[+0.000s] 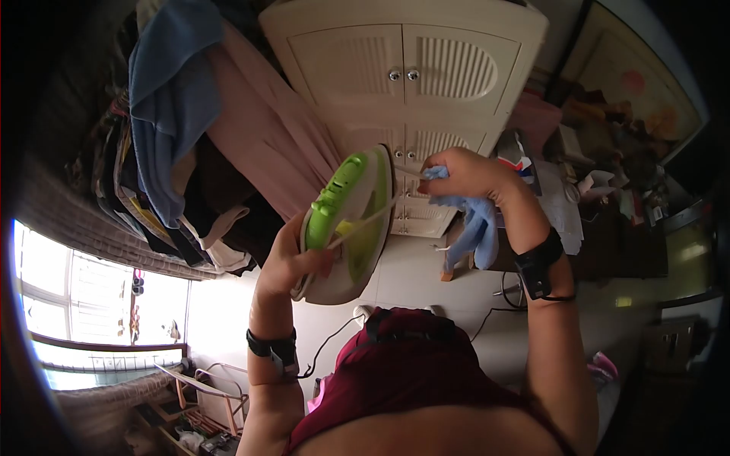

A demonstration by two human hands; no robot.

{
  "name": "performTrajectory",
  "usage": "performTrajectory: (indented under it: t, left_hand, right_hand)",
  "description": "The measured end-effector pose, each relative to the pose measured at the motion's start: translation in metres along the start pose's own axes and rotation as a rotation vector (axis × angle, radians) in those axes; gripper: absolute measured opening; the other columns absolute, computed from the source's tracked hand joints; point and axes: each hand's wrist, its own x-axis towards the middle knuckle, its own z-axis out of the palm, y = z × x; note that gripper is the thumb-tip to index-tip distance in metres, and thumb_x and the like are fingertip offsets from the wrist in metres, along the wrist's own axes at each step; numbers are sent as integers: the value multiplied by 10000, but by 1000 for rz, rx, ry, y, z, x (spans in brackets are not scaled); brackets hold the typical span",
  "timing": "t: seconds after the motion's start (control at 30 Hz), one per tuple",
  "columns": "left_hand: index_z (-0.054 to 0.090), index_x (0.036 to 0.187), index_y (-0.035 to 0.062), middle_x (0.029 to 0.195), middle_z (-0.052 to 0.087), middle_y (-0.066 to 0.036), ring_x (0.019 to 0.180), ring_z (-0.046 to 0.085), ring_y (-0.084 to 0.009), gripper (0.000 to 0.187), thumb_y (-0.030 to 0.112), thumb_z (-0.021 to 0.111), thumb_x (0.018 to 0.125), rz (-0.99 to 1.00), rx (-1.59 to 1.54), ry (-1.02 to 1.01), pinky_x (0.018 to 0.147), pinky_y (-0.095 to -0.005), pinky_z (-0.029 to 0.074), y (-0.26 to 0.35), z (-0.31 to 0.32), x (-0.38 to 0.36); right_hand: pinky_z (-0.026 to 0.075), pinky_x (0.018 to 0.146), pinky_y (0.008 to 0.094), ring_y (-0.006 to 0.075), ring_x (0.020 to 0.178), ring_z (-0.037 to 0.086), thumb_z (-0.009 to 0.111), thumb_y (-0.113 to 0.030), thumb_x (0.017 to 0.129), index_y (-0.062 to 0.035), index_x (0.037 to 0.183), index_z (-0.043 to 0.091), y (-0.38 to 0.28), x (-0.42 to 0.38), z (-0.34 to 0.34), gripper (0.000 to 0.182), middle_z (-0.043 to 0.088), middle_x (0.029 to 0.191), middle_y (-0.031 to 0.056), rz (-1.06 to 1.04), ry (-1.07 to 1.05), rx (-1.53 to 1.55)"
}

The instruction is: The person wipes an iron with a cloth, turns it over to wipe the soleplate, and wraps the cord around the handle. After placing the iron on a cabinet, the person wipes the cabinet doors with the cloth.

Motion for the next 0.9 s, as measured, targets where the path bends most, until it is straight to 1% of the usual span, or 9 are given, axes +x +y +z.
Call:
performTrajectory:
  t: [0.07,0.2,0.4,0.53,0.63,0.77,0.8,0.83,0.9]
  left_hand:
    - [491,1156,-87,783,600,-77,598,589,-129,536,42,670,667,12,13,84,552,-241,475,-3,4,5]
    - [482,1154,-90,816,603,-85,610,586,-129,498,33,654,703,109,39,177,556,-243,485,-17,12,16]
    - [486,1113,-64,935,656,-128,619,574,-123,371,20,581,764,179,-54,268,563,-247,488,-35,15,39]
    - [523,1057,-52,900,649,-116,632,568,-117,267,13,584,806,285,-174,390,572,-250,472,-61,25,63]
    - [550,1015,-44,869,637,-97,627,567,-116,206,17,587,821,272,-255,394,558,-249,459,-72,26,72]
    - [564,1014,-35,850,626,-74,627,569,-118,181,4,566,838,347,-411,423,557,-244,448,-81,25,82]
    - [564,1017,-32,864,628,-73,631,570,-118,179,1,566,841,351,-420,449,563,-244,452,-80,25,84]
    - [563,1020,-29,877,630,-72,636,571,-118,178,-2,566,844,353,-428,477,569,-245,455,-78,25,86]
    - [561,1028,-21,907,633,-71,647,574,-120,180,-6,568,849,377,-447,521,581,-247,464,-79,25,90]
  right_hand:
    - [468,788,249,111,799,616,709,-210,823,17,1006,671,4,3,12,294,695,863,76,6,1,59]
    - [476,836,268,134,862,637,662,-186,869,27,1054,647,-2,6,28,282,696,890,104,-13,0,411]
    - [491,809,244,132,886,639,664,-168,863,57,1027,643,-5,5,45,279,696,912,104,-85,-121,746]
    - [493,786,233,113,868,624,680,-177,868,43,1010,642,-16,6,71,264,683,897,86,-69,28,799]
    - [459,776,218,65,856,564,645,-229,904,6,1056,626,-25,7,76,281,667,902,38,-49,-109,648]
    - [459,749,230,66,827,562,678,-327,881,-11,1010,638,-29,1,91,344,666,885,31,23,-83,505]
    - [464,761,250,90,833,585,687,-361,869,-8,1002,640,-23,-1,103,380,668,882,49,-116,-33,449]
    - [495,735,330,221,771,659,695,-422,839,5,989,633,-31,-7,108,456,682,851,147,-65,34,361]
    - [496,723,345,282,777,656,705,-399,828,-9,1003,598,-34,-13,124,440,664,809,160,-218,304,322]
